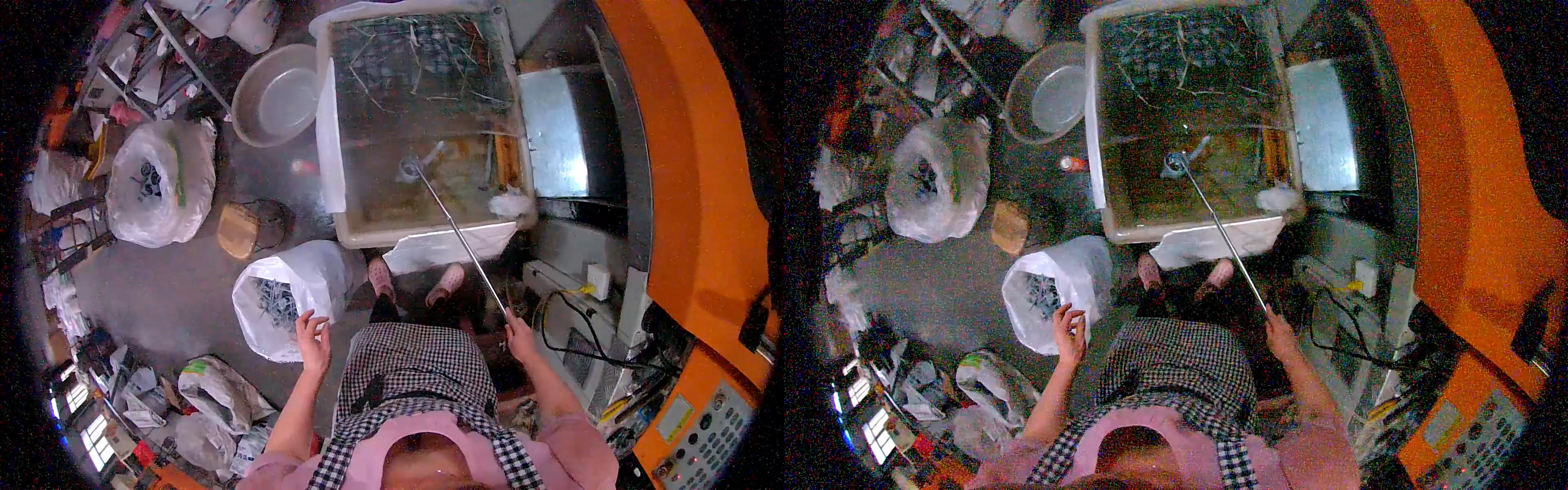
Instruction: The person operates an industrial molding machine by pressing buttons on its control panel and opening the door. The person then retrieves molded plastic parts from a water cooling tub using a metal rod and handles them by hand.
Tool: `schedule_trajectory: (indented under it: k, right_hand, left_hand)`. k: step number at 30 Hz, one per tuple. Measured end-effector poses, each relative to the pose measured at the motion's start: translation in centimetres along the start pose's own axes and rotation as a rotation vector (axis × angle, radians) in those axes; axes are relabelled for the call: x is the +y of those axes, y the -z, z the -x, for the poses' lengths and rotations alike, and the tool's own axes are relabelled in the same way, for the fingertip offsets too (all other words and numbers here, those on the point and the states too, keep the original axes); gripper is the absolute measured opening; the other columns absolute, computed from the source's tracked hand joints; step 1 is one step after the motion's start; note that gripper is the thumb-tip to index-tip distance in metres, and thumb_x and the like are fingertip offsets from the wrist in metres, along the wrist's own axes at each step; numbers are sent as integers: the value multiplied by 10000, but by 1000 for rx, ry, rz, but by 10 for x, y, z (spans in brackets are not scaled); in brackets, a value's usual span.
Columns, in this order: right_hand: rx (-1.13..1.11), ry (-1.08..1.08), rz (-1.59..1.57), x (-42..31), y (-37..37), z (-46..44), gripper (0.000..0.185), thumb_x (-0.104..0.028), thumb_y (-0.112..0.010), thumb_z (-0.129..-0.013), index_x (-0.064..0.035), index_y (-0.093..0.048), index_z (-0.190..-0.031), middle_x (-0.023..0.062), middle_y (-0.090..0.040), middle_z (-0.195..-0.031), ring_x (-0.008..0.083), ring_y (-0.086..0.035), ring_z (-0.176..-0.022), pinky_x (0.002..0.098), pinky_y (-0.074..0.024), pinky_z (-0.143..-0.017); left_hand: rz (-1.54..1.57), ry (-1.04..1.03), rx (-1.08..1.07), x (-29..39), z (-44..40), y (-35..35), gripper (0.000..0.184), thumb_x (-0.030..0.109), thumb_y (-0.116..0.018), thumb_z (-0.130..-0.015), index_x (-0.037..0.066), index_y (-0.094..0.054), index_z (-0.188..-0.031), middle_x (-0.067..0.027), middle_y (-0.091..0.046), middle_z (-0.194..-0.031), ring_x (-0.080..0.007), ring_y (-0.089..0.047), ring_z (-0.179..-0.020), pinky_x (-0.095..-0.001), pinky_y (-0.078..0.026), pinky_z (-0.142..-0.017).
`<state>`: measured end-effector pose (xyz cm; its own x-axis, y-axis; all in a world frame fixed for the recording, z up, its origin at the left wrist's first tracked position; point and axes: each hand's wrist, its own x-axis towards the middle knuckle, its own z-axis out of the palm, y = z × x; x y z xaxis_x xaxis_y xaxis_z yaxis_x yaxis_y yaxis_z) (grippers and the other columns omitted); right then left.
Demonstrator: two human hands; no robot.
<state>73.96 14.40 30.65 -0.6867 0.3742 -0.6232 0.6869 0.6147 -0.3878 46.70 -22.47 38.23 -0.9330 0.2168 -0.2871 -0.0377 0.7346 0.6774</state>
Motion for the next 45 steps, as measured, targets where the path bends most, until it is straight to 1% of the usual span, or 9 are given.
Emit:
schedule_trajectory:
  k: [8, 15, 17, 22, 24, 26, 29, 34, 45]
  right_hand:
    - [-4, -35, 10, 17, -1, -46, 428, -173, -437, -843, -167, -339, -1260, 208, -487, -820, 359, -514, -726, 432, -431, -634]
    - [-138, -259, -487, -10, -20, -101, 426, -110, -444, -830, -128, -370, -1249, 205, -470, -775, 341, -488, -727, 395, -401, -639]
    - [52, -8, -156, -6, -43, -126, 427, -104, -449, -821, -114, -376, -1242, 221, -484, -754, 364, -491, -713, 409, -399, -628]
    - [69, -235, -340, -33, -42, -188, 404, -111, -460, -806, -81, -417, -1206, 272, -534, -910, 400, -516, -852, 423, -409, -739]
    - [110, -213, -346, -33, -37, -206, 407, -113, -460, -804, -83, -414, -1207, 274, -531, -914, 402, -513, -859, 426, -411, -741]
    - [148, -177, -333, -30, -31, -218, 407, -127, -453, -805, -93, -414, -1209, 277, -524, -922, 407, -510, -858, 435, -408, -735]
    - [240, -57, -356, -11, -27, -195, 400, -132, -457, -804, -92, -425, -1201, 279, -528, -909, 407, -511, -848, 439, -403, -725]
    - [10, -153, -168, 17, -11, -115, 405, -132, -421, -851, -100, -361, -1250, 204, -514, -836, 343, -507, -772, 395, -408, -680]
    - [54, -85, -297, 10, -32, -141, 398, -122, -456, -825, -106, -406, -1220, 230, -537, -844, 385, -516, -806, 407, -415, -702]
  left_hand:
    - [-130, -103, -61, 18, -5, -17, 114, 23, -564, -745, 51, -575, -855, -162, -427, -1082, -267, -500, -908, -269, -490, -586]
    - [-158, -67, -55, 12, -5, -34, 113, 26, -578, -733, 39, -574, -846, -172, -428, -1078, -270, -502, -906, -271, -494, -589]
    - [-141, -91, -47, -3, -4, -41, 117, 21, -573, -734, 28, -567, -851, -174, -422, -1079, -270, -499, -908, -270, -494, -601]
    - [-194, -11, -103, 3, -1, -38, 129, 14, -562, -736, 15, -557, -865, -179, -410, -1088, -280, -495, -911, -284, -490, -631]
    - [-54, 130, -119, 15, -3, -40, 135, 36, -568, -738, 9, -554, -869, -175, -403, -1095, -293, -498, -888, -316, -463, -691]
    - [-141, 59, -118, 8, -6, -40, 135, 43, -567, -742, 10, -554, -872, -173, -400, -1098, -296, -502, -876, -317, -459, -691]
    - [-257, -30, -109, -17, 1, -36, 129, 56, -577, -749, 43, -559, -876, -161, -399, -1103, -276, -495, -888, -285, -467, -615]
    - [-216, 12, -120, -5, -4, -33, 129, 54, -588, -751, 78, -566, -876, -151, -402, -1099, -257, -484, -908, -244, -479, -535]
    - [-263, 17, -147, -2, -13, -38, 139, 65, -578, -729, 36, -564, -864, -182, -435, -1070, -330, -470, -921, -366, -421, -754]
